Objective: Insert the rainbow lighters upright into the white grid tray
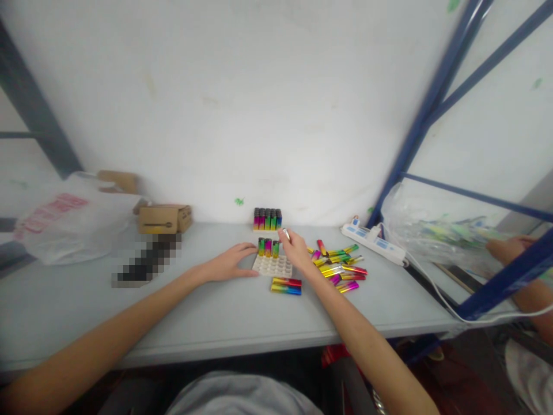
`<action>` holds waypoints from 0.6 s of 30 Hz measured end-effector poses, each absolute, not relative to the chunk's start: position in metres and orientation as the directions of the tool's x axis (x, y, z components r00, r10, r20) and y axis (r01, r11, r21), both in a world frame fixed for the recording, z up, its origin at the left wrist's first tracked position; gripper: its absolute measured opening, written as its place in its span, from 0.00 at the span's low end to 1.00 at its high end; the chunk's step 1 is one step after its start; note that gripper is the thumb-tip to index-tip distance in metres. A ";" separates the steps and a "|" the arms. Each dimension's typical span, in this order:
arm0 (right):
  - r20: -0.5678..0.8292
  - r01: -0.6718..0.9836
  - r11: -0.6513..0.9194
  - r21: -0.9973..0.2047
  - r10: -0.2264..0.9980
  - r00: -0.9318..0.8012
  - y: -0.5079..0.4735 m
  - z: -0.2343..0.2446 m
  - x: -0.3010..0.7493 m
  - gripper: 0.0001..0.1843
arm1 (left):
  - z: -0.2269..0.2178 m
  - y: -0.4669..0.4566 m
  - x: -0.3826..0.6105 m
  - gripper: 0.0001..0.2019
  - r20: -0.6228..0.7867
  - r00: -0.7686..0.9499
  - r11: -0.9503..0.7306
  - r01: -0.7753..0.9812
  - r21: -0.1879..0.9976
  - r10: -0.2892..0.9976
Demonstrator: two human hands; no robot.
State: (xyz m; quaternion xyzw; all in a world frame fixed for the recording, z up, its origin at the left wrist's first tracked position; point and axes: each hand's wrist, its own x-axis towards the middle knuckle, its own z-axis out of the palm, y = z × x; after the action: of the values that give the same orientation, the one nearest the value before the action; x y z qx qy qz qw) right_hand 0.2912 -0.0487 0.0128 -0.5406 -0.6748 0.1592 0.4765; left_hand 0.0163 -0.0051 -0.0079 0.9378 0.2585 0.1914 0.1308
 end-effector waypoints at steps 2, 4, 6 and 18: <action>0.497 0.603 0.326 -0.728 0.857 0.136 -0.051 0.016 0.290 0.37 | -0.009 -0.005 0.016 0.39 0.298 0.794 -0.837 0.431 0.338 0.530; 0.502 0.613 0.296 -0.732 0.843 0.193 -0.052 0.019 0.290 0.37 | -0.010 -0.004 0.016 0.38 0.305 0.790 -0.836 0.432 0.339 0.532; 0.492 0.621 0.274 -0.735 0.845 0.209 -0.053 0.020 0.290 0.37 | -0.010 -0.004 0.016 0.39 0.303 0.786 -0.831 0.438 0.344 0.540; 0.480 0.620 0.287 -0.730 0.862 0.166 -0.052 0.017 0.287 0.24 | -0.014 -0.003 0.016 0.41 0.291 0.769 -0.808 0.455 0.375 0.569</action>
State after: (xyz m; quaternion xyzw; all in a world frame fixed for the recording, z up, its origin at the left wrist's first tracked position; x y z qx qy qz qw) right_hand 0.2867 -0.0519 0.0173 -0.5843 -0.6340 0.1228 0.4915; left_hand 0.0163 -0.0032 -0.0144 0.9297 0.2754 0.1988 0.1426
